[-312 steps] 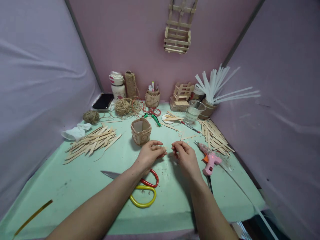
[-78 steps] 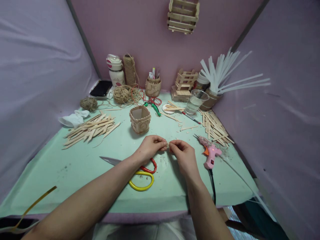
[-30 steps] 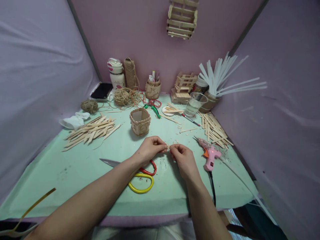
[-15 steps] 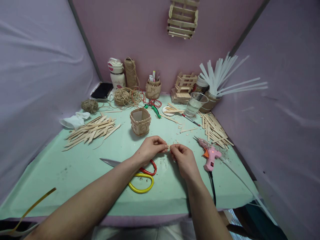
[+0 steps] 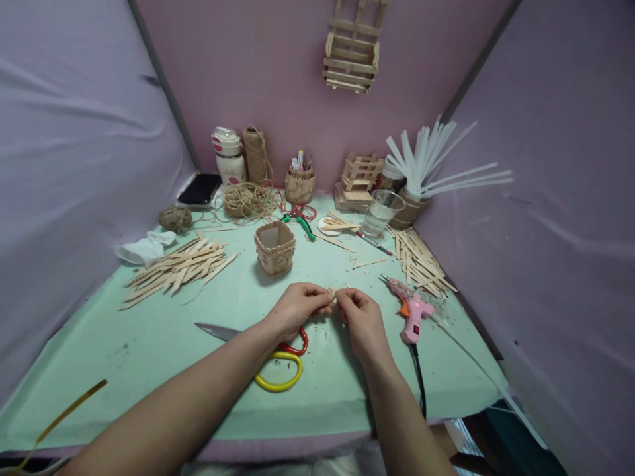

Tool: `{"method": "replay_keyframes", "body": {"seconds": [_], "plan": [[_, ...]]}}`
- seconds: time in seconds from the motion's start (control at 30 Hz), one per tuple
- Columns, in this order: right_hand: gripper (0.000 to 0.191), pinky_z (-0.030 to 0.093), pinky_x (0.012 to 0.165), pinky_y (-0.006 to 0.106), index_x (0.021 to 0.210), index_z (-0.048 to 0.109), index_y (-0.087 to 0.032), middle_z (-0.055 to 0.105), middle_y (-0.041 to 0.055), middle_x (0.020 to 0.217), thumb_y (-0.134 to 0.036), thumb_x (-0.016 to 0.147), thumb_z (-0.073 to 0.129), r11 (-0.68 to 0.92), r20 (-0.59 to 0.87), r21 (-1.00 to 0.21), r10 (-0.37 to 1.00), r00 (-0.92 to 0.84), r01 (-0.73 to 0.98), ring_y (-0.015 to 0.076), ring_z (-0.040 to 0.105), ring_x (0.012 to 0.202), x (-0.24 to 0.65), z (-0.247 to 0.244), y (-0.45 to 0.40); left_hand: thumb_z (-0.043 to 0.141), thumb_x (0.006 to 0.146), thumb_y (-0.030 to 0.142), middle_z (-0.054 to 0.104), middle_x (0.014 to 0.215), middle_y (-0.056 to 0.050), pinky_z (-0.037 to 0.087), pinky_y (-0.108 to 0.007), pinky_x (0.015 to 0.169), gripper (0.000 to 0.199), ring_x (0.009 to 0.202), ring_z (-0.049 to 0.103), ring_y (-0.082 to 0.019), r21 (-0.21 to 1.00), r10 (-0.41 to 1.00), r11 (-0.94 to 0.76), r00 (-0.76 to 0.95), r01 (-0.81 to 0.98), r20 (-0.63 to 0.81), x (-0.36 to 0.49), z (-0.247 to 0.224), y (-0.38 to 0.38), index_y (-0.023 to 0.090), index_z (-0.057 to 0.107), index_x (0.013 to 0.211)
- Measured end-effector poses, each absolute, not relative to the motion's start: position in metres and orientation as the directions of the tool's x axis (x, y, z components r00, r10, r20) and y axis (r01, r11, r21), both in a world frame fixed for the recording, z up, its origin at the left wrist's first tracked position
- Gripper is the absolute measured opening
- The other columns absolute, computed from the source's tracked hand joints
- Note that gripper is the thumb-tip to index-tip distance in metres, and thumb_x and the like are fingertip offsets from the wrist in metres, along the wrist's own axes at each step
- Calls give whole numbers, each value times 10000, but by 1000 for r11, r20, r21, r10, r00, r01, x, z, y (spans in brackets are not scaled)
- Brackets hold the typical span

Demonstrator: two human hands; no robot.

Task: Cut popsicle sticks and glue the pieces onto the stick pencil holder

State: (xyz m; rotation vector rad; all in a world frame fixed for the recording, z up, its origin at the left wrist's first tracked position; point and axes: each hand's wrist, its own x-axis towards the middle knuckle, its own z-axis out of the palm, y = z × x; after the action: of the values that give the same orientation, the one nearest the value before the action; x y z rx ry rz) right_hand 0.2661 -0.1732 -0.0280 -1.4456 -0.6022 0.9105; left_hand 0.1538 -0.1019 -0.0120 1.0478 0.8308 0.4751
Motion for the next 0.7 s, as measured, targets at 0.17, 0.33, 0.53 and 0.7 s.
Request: {"method": "replay_keyframes", "body": {"seconds": [0.17,0.33,0.53,0.7], "plan": [[198,253,491,239,676,637,-166,492,-52,537,-354,700,692,-97,-198,-972,827,526,-212,93,370,506,266,-30,-173,770,628,396,606,597,-29,394,-215,557,315,543,497,-77,902,692,431,632,24,-348,152,-13,-101,106,650,642],[195,253,489,239,669,638,-165,489,-54,529,-350,703,689,-91,-193,-973,826,530,-212,92,367,499,265,-30,-173,766,627,376,599,580,-23,393,-213,557,300,535,493,-72,912,706,409,625,23,-332,153,-12,-102,105,637,616],[183,268,496,241,680,652,-167,506,-45,544,-343,710,690,-81,-192,-970,833,518,-229,95,379,511,267,-33,-173,783,606,365,602,571,-20,396,-212,563,298,537,499,-72,907,708,421,615,25,-346,153,-10,-100,102,644,624],[194,291,505,242,726,674,-168,555,-24,611,-359,751,661,-51,-175,-971,811,558,-232,99,404,535,269,-33,-172,783,611,407,637,616,-40,410,-218,587,337,553,517,-75,903,707,429,615,21,-350,151,-11,-99,97,657,653]]}}
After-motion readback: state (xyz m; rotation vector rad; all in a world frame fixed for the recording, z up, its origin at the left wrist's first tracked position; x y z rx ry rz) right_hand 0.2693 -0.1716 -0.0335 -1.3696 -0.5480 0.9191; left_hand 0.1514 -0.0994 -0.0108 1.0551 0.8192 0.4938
